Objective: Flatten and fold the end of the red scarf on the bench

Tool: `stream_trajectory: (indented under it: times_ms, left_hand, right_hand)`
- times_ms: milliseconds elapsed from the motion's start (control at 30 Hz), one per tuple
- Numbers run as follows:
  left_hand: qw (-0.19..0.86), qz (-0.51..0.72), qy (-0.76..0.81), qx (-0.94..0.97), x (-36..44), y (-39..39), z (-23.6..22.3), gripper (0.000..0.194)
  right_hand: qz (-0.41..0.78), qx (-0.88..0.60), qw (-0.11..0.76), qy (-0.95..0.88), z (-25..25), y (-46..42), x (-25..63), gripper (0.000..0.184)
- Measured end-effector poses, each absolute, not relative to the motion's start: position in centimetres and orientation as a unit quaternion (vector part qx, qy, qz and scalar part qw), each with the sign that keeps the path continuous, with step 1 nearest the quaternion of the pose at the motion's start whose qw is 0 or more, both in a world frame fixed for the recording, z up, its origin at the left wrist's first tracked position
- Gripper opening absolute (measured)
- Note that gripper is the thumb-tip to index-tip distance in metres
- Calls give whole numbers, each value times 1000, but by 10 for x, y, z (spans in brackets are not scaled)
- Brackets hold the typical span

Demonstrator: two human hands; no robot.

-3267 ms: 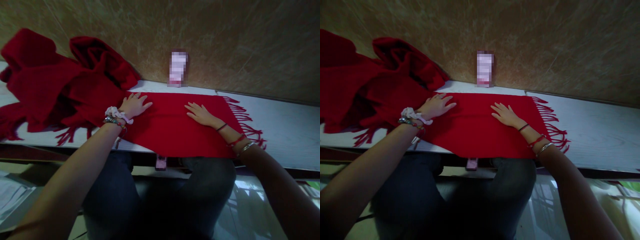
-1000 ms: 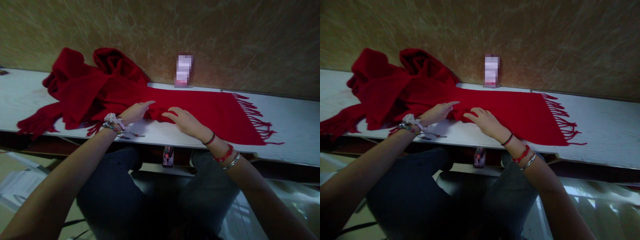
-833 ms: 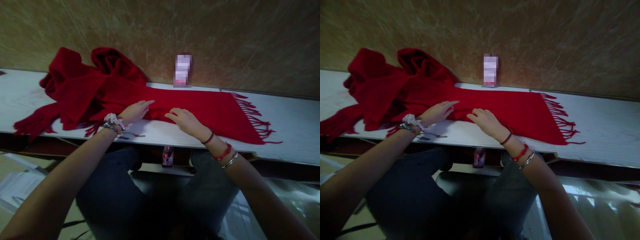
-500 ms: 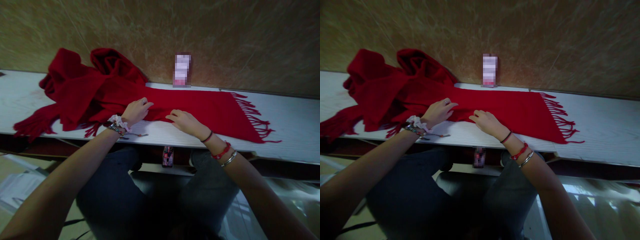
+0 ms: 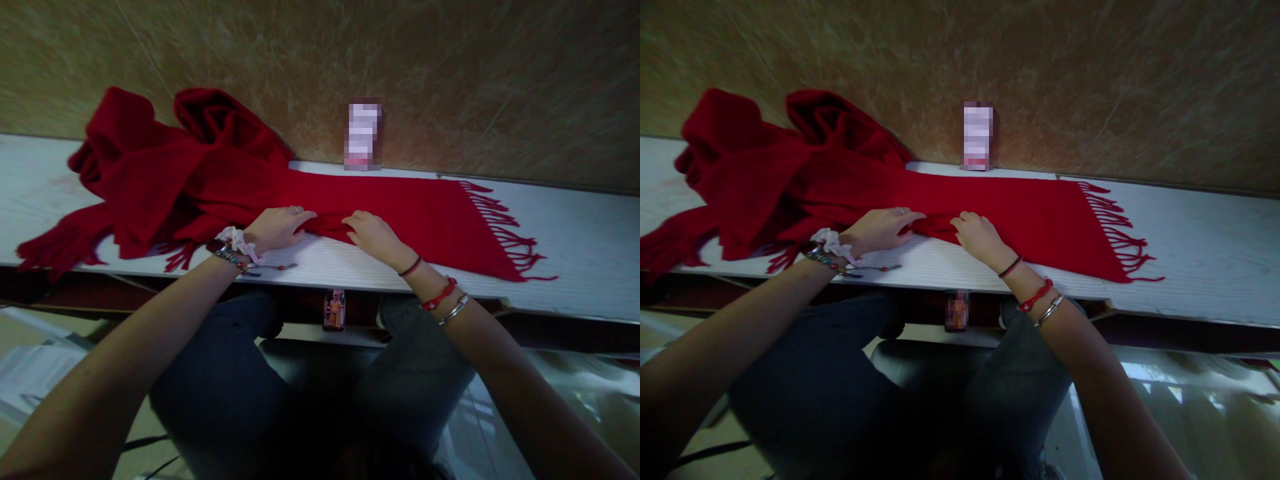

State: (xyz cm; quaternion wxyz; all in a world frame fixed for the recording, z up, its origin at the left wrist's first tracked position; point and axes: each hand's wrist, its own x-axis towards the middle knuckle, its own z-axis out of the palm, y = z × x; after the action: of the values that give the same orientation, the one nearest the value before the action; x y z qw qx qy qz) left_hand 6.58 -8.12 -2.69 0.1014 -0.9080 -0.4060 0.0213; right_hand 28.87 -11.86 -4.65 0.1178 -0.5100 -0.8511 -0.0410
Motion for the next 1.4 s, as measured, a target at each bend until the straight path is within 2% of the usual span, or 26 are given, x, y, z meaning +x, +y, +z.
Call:
stream_trajectory:
  times_ms: [333, 633, 933, 1100, 1300, 1400]
  left_hand:
    - [156, 1, -409, -899, 68, -86, -22, 43]
    - [162, -74, -532, -828, 67, -89, -14, 36]
    - [157, -115, -619, -761, 37, -101, 23, 40]
    - [134, -131, -599, -779, 18, -100, 34, 44]
    - [27, 103, -495, -863, -1, -89, 24, 43]
    - [2, 149, -457, -877, -8, -85, 15, 41]
  right_hand:
    - [-65, -564, 121, -814, -43, -119, 288, 27]
    - [7, -460, 301, -835, -31, -120, 293, 16]
    - [17, -441, 346, -828, -22, -116, 308, 11]
    - [25, -435, 321, -841, -23, -116, 310, 8]
    - [102, -357, 222, -902, -23, -119, 315, 12]
    - [171, -298, 153, -927, -20, -122, 313, 18]
